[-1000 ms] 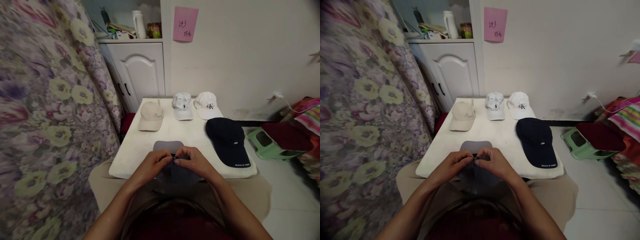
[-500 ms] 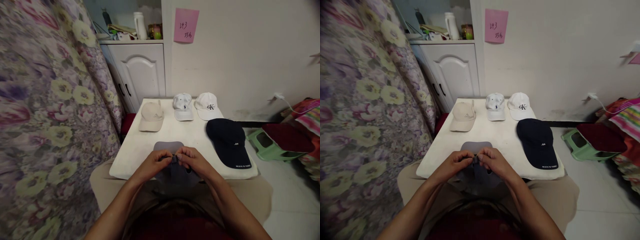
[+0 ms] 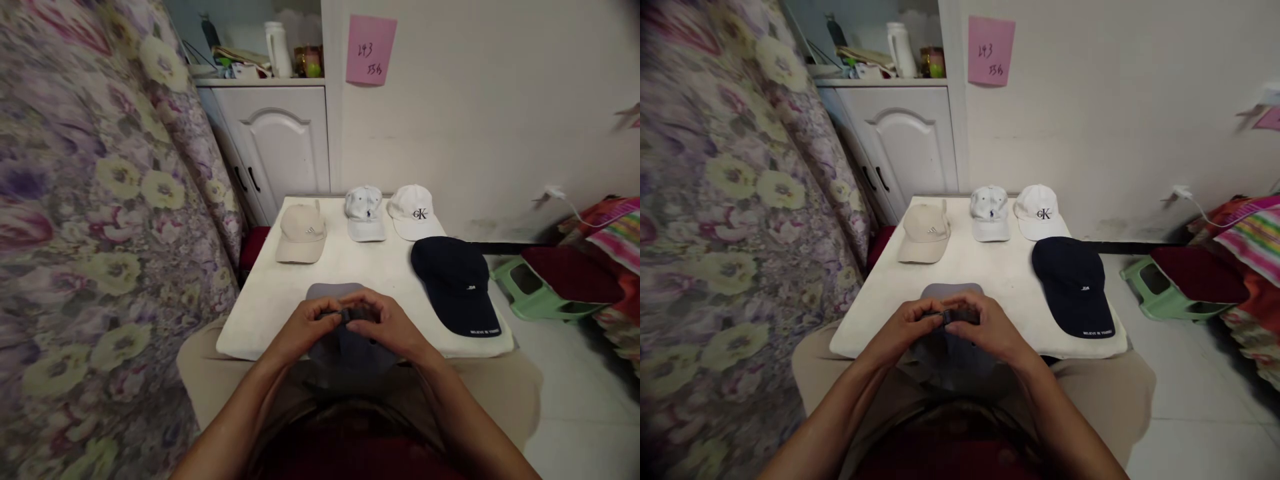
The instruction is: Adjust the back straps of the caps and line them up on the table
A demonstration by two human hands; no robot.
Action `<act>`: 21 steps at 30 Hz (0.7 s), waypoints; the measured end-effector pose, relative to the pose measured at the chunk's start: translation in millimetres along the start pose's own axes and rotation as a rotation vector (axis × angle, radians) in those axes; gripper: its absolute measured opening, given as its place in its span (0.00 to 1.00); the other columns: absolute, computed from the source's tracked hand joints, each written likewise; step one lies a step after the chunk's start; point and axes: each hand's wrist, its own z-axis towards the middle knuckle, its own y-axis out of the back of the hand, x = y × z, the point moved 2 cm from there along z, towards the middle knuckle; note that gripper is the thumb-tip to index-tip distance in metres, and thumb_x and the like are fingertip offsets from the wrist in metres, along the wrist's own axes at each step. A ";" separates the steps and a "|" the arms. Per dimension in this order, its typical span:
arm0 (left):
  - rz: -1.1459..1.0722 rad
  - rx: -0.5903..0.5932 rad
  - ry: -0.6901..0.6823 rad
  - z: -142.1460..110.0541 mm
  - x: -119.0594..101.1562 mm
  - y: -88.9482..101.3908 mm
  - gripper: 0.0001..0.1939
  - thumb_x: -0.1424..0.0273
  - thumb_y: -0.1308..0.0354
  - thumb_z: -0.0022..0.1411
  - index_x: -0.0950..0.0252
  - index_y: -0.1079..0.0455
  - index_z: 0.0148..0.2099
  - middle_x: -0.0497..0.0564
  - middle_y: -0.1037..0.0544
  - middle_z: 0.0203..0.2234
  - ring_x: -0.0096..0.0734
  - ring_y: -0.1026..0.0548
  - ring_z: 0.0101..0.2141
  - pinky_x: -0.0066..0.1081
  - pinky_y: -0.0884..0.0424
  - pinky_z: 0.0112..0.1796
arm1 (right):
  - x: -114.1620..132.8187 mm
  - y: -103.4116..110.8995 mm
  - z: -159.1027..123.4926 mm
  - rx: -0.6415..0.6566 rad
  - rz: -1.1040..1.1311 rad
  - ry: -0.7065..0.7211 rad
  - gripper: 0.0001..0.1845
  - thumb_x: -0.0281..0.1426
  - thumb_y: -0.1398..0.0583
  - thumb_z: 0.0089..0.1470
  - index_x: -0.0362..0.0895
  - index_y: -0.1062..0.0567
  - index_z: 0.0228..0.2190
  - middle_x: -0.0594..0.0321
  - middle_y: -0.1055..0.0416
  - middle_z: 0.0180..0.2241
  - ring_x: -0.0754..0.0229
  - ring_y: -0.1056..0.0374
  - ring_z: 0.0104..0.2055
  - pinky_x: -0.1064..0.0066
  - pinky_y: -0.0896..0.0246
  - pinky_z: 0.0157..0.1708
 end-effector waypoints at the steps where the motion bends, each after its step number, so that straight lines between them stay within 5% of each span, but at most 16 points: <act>1: -0.010 -0.003 0.007 0.0 0.4 0.1 0.09 0.65 0.38 0.55 0.67 0.30 0.31 0.44 0.30 0.24 0.28 0.35 0.28 0.26 0.42 0.31 | 2.0 -1.0 0.3 -0.006 -0.043 0.041 0.18 0.26 0.33 0.50 0.49 0.23 0.44 0.64 0.26 0.41 0.58 0.30 0.45 0.67 0.38 0.45; 12: 0.039 0.023 0.081 -1.6 4.9 4.7 0.13 0.61 0.39 0.58 0.67 0.27 0.32 0.46 0.30 0.23 0.28 0.36 0.26 0.27 0.42 0.29 | 3.3 -1.6 4.7 -0.031 -0.321 0.173 0.16 0.20 0.35 0.51 0.49 0.21 0.39 0.65 0.25 0.37 0.59 0.30 0.42 0.65 0.39 0.44; 16: 0.002 0.039 0.084 -3.8 0.9 6.1 0.14 0.60 0.38 0.58 0.67 0.29 0.30 0.44 0.33 0.21 0.26 0.38 0.24 0.25 0.44 0.26 | 0.6 3.5 3.1 -0.001 -0.250 0.030 0.16 0.23 0.33 0.50 0.48 0.22 0.42 0.65 0.25 0.38 0.59 0.31 0.40 0.67 0.39 0.42; 21: -0.119 0.078 0.105 -8.2 -8.9 13.5 0.15 0.59 0.37 0.59 0.67 0.30 0.34 0.44 0.32 0.23 0.23 0.39 0.23 0.24 0.46 0.25 | 1.1 20.5 -6.3 0.114 -0.206 -0.129 0.09 0.32 0.31 0.49 0.43 0.24 0.32 0.67 0.30 0.31 0.63 0.37 0.32 0.73 0.45 0.32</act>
